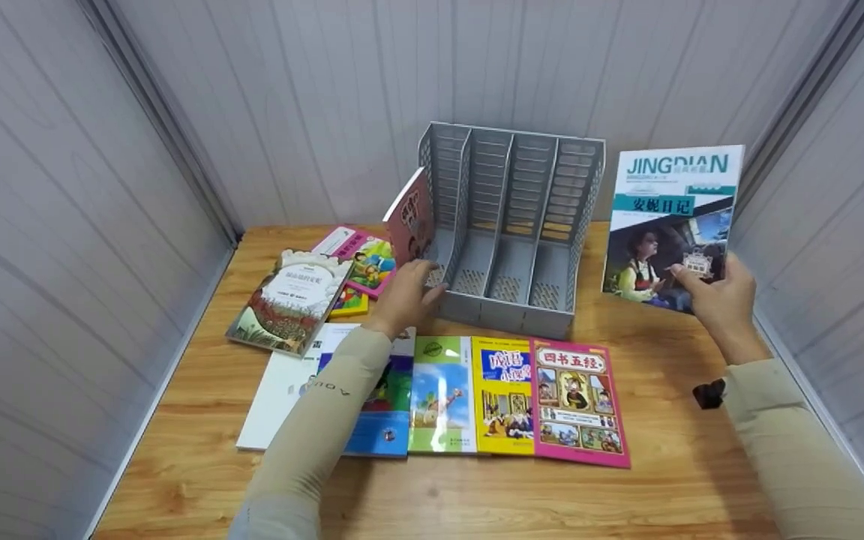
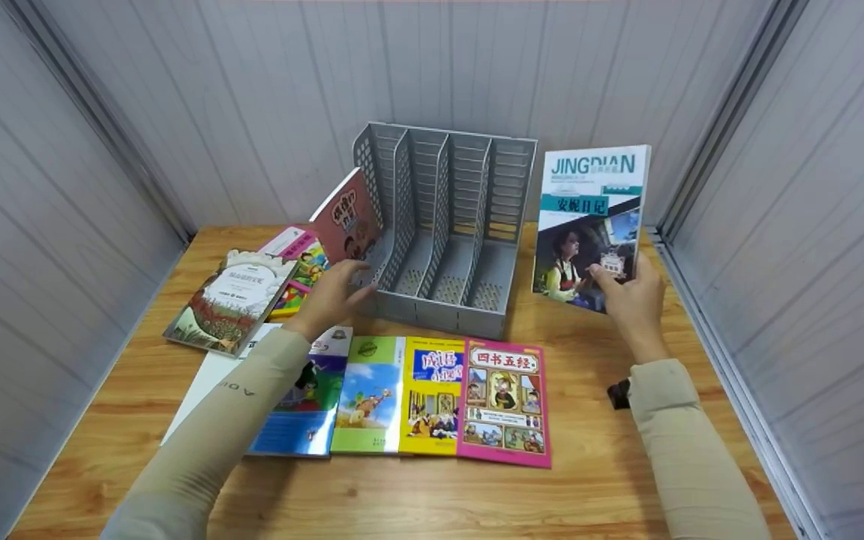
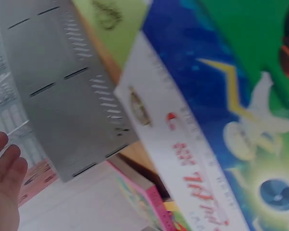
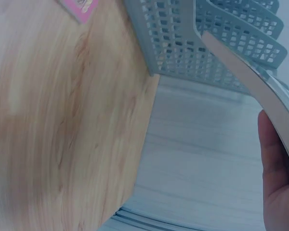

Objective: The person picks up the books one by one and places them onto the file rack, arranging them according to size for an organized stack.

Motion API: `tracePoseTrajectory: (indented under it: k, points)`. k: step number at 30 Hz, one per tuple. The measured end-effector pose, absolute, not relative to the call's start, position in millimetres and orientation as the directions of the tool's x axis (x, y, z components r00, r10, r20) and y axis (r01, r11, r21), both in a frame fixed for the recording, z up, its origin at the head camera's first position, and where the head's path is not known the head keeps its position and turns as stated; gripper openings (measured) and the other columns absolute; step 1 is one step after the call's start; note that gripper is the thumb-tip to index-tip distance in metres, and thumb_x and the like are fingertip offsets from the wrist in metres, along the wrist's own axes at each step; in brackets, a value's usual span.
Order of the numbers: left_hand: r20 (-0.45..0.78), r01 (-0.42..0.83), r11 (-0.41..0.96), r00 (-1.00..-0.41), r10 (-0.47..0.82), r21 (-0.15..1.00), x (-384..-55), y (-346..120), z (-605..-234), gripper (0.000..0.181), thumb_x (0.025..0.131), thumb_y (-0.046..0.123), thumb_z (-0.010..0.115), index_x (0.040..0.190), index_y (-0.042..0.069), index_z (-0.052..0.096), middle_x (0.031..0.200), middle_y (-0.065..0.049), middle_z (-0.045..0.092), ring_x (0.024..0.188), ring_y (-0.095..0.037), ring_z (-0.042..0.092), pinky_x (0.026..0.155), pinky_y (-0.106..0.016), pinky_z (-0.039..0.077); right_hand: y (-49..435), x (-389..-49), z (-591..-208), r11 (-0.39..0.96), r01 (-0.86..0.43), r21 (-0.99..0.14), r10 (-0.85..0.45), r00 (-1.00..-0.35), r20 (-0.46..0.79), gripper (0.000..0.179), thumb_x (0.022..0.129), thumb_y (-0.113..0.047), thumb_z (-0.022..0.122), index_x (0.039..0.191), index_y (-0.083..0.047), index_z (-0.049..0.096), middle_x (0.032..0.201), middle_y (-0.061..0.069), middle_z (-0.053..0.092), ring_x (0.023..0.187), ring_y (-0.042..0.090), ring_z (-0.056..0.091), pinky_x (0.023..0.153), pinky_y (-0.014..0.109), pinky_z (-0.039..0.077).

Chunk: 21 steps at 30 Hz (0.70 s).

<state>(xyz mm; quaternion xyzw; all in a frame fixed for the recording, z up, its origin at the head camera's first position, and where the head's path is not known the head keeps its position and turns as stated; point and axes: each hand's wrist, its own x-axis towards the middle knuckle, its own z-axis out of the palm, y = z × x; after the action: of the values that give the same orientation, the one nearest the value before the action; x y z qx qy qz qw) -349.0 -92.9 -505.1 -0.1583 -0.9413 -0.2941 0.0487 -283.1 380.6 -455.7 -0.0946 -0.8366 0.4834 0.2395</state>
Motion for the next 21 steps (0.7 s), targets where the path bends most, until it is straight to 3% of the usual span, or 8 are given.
tracePoseTrajectory:
  k: [5, 11, 15, 19, 21]
  points:
    - [0.238, 0.367, 0.705, -0.930, 0.280, 0.607, -344.7, -97.2, -493.6, 0.051, 0.105, 0.030, 0.074, 0.149, 0.008, 0.061, 0.148, -0.013, 0.066, 0.140, -0.032, 0.062, 0.123, -0.049, 0.048, 376.8, -280.7, -451.1, 0.465, -0.099, -0.880, 0.400, -0.863, 0.308, 0.025, 0.098, -0.024, 0.082, 0.116, -0.021, 0.065, 0.101, -0.018, 0.063, 0.094, 0.002, 0.059, 0.079, 0.012, 0.051]
    - [0.302, 0.429, 0.609, -0.903, 0.306, 0.667, -340.1, -101.8, -481.9, 0.054, 0.104, 0.029, 0.077, 0.148, 0.004, 0.060, 0.148, -0.016, 0.066, 0.140, -0.033, 0.063, 0.122, -0.047, 0.050, 372.8, -280.3, -449.4, 0.483, -0.145, -0.864, 0.338, -0.879, 0.337, 0.036, 0.099, -0.024, 0.082, 0.130, -0.014, 0.067, 0.109, -0.021, 0.063, 0.103, 0.000, 0.059, 0.087, 0.012, 0.049]
    - [0.335, 0.453, 0.524, -0.890, 0.309, 0.721, -336.7, -102.2, -471.3, 0.053, 0.102, 0.025, 0.079, 0.145, 0.001, 0.061, 0.142, -0.020, 0.069, 0.135, -0.036, 0.066, 0.118, -0.047, 0.053, 367.9, -277.3, -446.8, 0.493, -0.195, -0.848, 0.270, -0.892, 0.362, 0.040, 0.100, -0.023, 0.081, 0.135, -0.013, 0.066, 0.111, -0.022, 0.064, 0.103, 0.000, 0.060, 0.085, 0.010, 0.051]
    - [0.338, 0.445, 0.432, -0.891, 0.304, 0.784, -332.9, -101.2, -460.0, 0.052, 0.101, 0.022, 0.081, 0.144, 0.000, 0.062, 0.137, -0.021, 0.071, 0.130, -0.039, 0.067, 0.116, -0.050, 0.054, 361.7, -273.4, -442.1, 0.474, -0.240, -0.847, 0.203, -0.906, 0.370, 0.047, 0.100, -0.024, 0.081, 0.141, -0.009, 0.064, 0.122, -0.016, 0.066, 0.115, 0.002, 0.059, 0.091, 0.011, 0.050]
    - [0.331, 0.435, 0.399, -0.893, 0.305, 0.807, -330.7, -100.9, -455.4, 0.051, 0.100, 0.022, 0.081, 0.143, 0.000, 0.062, 0.137, -0.021, 0.071, 0.130, -0.039, 0.067, 0.115, -0.052, 0.054, 359.4, -271.2, -440.0, 0.472, -0.238, -0.849, 0.177, -0.917, 0.356, 0.059, 0.101, -0.027, 0.081, 0.151, -0.008, 0.059, 0.140, -0.010, 0.064, 0.130, 0.001, 0.055, 0.100, 0.010, 0.047]
